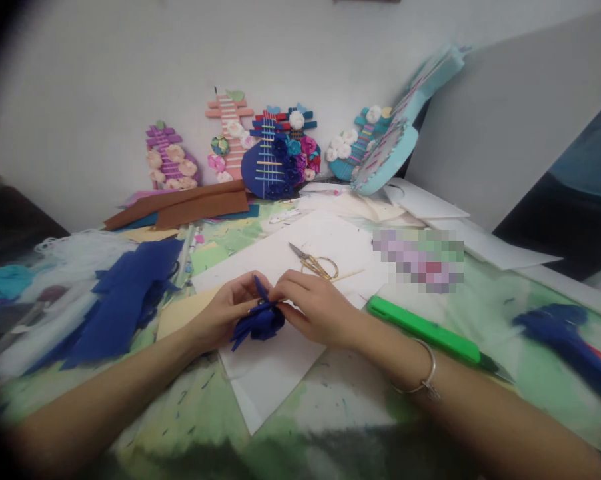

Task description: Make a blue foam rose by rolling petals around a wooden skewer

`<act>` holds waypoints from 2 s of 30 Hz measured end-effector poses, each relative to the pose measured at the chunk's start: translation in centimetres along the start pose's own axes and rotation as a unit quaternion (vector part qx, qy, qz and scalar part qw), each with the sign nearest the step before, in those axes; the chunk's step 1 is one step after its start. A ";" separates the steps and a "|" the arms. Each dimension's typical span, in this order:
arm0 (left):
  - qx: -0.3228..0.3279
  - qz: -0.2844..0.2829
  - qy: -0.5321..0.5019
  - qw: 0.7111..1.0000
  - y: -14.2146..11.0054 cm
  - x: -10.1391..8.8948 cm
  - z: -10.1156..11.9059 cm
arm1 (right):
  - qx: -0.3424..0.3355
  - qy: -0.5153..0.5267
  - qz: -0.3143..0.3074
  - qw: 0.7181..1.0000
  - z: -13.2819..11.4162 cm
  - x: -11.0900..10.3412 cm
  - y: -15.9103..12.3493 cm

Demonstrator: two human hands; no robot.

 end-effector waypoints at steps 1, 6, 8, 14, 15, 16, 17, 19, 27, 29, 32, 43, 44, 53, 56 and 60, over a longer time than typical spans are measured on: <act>0.000 0.000 0.000 1.000 0.0 0.0 0.0 | 0.000 -0.001 0.000 1.000 0.0 0.0 0.0; 0.004 -0.001 0.005 1.000 0.1 0.0 0.1 | -0.001 -0.006 -0.001 1.000 0.0 0.0 0.1; 0.003 -0.001 0.004 1.000 0.1 0.0 0.2 | -0.002 -0.005 -0.001 1.000 0.0 -0.1 0.1; -0.002 0.001 -0.002 1.000 0.0 0.0 0.1 | -0.003 -0.005 -0.001 1.000 -0.1 -0.1 0.1; -0.003 0.000 -0.003 1.000 0.0 0.0 0.1 | -0.003 -0.006 -0.001 1.000 -0.1 -0.1 0.1; -0.003 0.000 -0.003 1.000 0.0 -0.1 0.0 | -0.003 -0.007 0.000 1.000 -0.1 -0.1 0.1; -0.004 0.000 -0.003 1.000 0.0 -0.1 0.0 | -0.004 -0.007 0.001 1.000 -0.1 -0.1 0.1; -0.001 0.002 -0.006 1.000 0.0 -0.1 0.0 | -0.004 -0.008 0.001 1.000 -0.1 -0.1 0.1; -0.020 0.010 -0.054 0.998 0.0 0.0 -0.1 | 0.000 -0.011 -0.011 1.000 0.0 -0.2 0.2; -0.028 0.008 -0.060 0.998 0.0 0.0 -0.2 | 0.002 -0.006 -0.013 1.000 0.0 -0.2 0.2; -0.035 -0.002 -0.069 0.997 -0.1 -0.1 -0.4 | 0.008 -0.002 -0.012 1.000 0.1 -0.3 0.2; -0.020 0.008 -0.080 0.997 0.1 -0.6 -0.2 | 0.048 -0.017 -0.075 0.996 2.8 -2.0 0.5; -0.021 0.013 -0.079 0.997 0.1 -0.6 -0.2 | 0.058 -0.025 -0.078 0.995 3.2 -2.4 0.5; -0.006 0.018 -0.020 1.000 0.3 -0.3 -0.2 | 0.134 0.027 -0.033 0.990 3.2 -3.1 0.5; -0.007 -0.002 -0.007 1.000 0.3 -0.1 -0.5 | 0.128 0.044 -0.062 0.989 1.8 -1.8 0.5; -0.013 -0.019 0.002 1.000 0.3 -0.1 -0.8 | 0.109 0.053 -0.077 0.990 0.7 -0.9 0.6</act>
Point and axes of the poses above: each hand's wrist, its own y-axis towards the middle knuckle, its own x-axis out of the palm, z = x × y, the point moved 4 cm from there along y, towards the middle knuckle, and after that the axes turned 7 degrees about -y, right-handed, at the moved point
